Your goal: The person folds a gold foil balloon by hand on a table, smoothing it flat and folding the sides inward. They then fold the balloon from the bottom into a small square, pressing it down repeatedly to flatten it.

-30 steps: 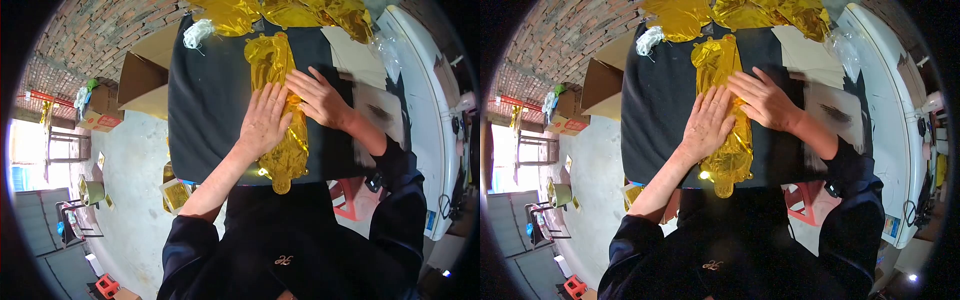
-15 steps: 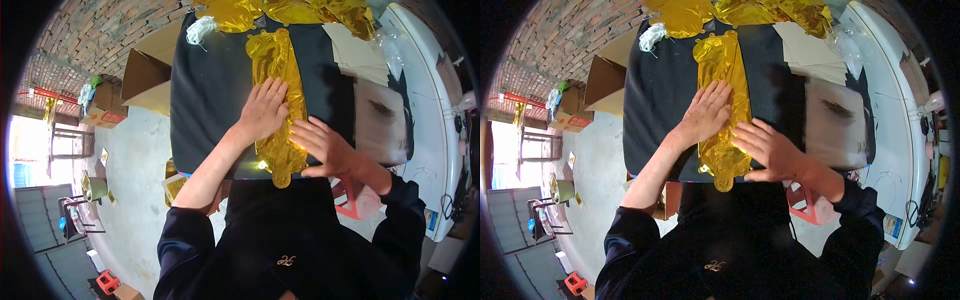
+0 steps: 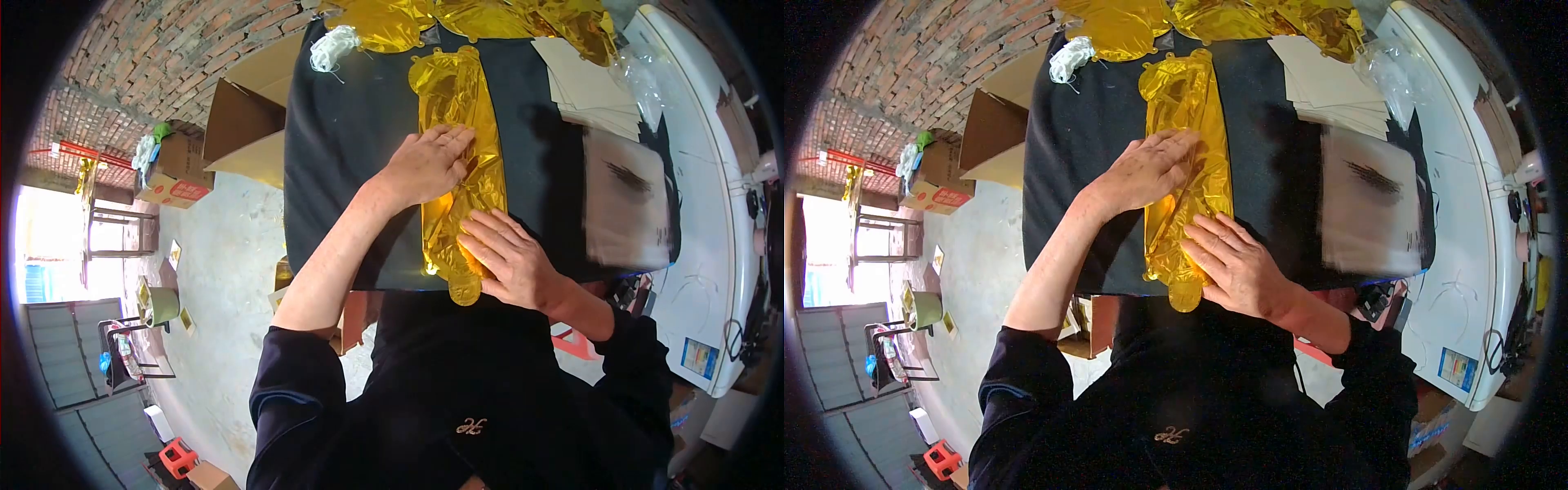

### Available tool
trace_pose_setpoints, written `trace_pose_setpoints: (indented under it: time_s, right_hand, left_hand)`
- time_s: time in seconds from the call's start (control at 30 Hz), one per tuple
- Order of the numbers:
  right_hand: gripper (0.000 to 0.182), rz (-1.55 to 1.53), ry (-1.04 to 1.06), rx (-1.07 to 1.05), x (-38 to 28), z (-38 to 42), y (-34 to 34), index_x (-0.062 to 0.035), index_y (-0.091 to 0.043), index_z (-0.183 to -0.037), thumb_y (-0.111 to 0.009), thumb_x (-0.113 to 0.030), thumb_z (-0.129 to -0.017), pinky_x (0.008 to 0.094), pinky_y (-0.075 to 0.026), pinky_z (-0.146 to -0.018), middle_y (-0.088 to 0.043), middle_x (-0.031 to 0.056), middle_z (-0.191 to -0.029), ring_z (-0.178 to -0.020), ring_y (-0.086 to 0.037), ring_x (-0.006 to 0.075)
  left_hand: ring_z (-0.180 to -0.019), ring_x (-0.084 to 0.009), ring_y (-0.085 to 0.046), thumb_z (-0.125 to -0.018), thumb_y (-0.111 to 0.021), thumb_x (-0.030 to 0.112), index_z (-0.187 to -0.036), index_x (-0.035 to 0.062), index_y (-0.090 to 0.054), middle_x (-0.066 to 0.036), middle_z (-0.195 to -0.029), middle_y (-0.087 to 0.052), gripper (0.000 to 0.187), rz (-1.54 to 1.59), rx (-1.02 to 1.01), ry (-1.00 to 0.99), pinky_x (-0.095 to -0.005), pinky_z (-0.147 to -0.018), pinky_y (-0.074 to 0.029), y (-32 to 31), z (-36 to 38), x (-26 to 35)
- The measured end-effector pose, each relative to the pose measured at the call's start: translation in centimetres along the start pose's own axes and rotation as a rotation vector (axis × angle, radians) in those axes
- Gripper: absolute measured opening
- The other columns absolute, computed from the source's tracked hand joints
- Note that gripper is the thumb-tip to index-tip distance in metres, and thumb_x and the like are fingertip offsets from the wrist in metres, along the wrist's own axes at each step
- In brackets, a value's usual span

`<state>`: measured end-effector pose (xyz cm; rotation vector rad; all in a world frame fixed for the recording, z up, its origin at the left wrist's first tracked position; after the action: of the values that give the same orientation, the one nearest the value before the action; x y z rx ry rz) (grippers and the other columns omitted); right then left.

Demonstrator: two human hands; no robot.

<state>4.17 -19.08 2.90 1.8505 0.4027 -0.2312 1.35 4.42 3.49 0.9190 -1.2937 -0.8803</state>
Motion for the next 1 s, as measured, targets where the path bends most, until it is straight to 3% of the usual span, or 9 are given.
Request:
trace_pose_setpoints:
  time_s: [0.17, 0.27, 0.37, 0.47, 0.87, 1.0]
  right_hand:
    - [0.056, 0.008, 0.022, 0.066, 0.7, -0.2, 0.1, 0.0029, -0.068, -0.132, -0.083, -0.014, -0.08, 0.0487, -0.044, -0.122, -0.064, 0.0188, -0.143, -0.142, -0.056, 0.0357]
    - [0.042, 0.005, 0.058, 0.17, 0.6, -0.6, 0.3, 0.0058, -0.073, -0.12, -0.078, -0.001, -0.079, 0.0498, -0.054, -0.111, -0.07, 0.0203, -0.131, -0.129, -0.065, 0.0375]
    - [0.034, 0.046, 0.064, 0.156, 1.0, -0.5, -0.3, 0.0019, -0.073, -0.122, -0.074, -0.01, -0.09, 0.0471, -0.051, -0.116, -0.071, 0.0176, -0.131, -0.132, -0.064, 0.0336]
    - [0.029, 0.041, 0.057, 0.172, 0.7, -0.6, 0.0, 0.0024, -0.074, -0.12, -0.07, -0.008, -0.093, 0.0479, -0.051, -0.115, -0.072, 0.0174, -0.127, -0.128, -0.066, 0.0333]
    - [0.031, -0.043, 0.093, 0.026, -4.0, 2.2, 1.5, 0.0004, -0.073, -0.119, -0.07, -0.014, -0.092, 0.0478, -0.053, -0.111, -0.072, 0.0155, -0.127, -0.125, -0.067, 0.0319]
    - [0.032, -0.007, 0.244, 0.005, -4.7, 3.5, 1.0, -0.0029, -0.073, -0.122, -0.07, -0.015, -0.093, 0.0488, -0.051, -0.113, -0.072, 0.0143, -0.128, -0.127, -0.066, 0.0298]
  left_hand:
    - [-0.154, -0.0314, -0.039, -0.112, -0.049, 0.032, -0.164, 0.0113, -0.041, -0.012, -0.167, -0.045, 0.057, -0.009, 0.022, -0.057, -0.046, -0.122, -0.033, 0.1, 0.2, -0.4]
    - [-0.153, -0.0301, -0.04, -0.112, -0.05, 0.033, -0.164, 0.0122, -0.042, -0.01, -0.167, -0.045, 0.056, -0.082, 0.115, -0.133, -0.0461, -0.121, -0.033, -0.9, 0.4, -1.0]
    - [-0.152, -0.0288, -0.041, -0.113, -0.049, 0.034, -0.162, 0.0126, -0.044, -0.009, -0.167, -0.046, 0.054, -0.147, 0.206, -0.185, -0.0462, -0.12, -0.032, -1.8, 0.8, -1.4]
    - [-0.152, -0.0283, -0.041, -0.113, -0.049, 0.034, -0.161, 0.0123, -0.047, -0.009, -0.166, -0.046, 0.053, -0.193, 0.271, -0.224, -0.0465, -0.119, -0.032, -2.3, 1.1, -1.6]
    - [-0.149, -0.0297, -0.044, -0.11, -0.052, 0.035, -0.159, 0.0095, -0.049, -0.011, -0.164, -0.048, 0.056, -0.201, 0.259, -0.209, -0.049, -0.119, -0.032, -3.5, 7.1, 3.0]
    - [-0.15, -0.0289, -0.042, -0.11, -0.05, 0.038, -0.162, 0.0115, -0.046, -0.009, -0.168, -0.044, 0.058, -0.215, 0.238, -0.167, -0.0495, -0.122, -0.028, -4.6, 8.6, 4.1]
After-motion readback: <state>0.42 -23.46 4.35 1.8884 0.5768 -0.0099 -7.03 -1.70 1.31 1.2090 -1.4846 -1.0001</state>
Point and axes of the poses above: each hand's wrist, its own z-axis away from the middle knuckle, its own y-axis out of the back of the hand, x = y × z, the point moved 3 cm from there along -z, towards the middle knuckle
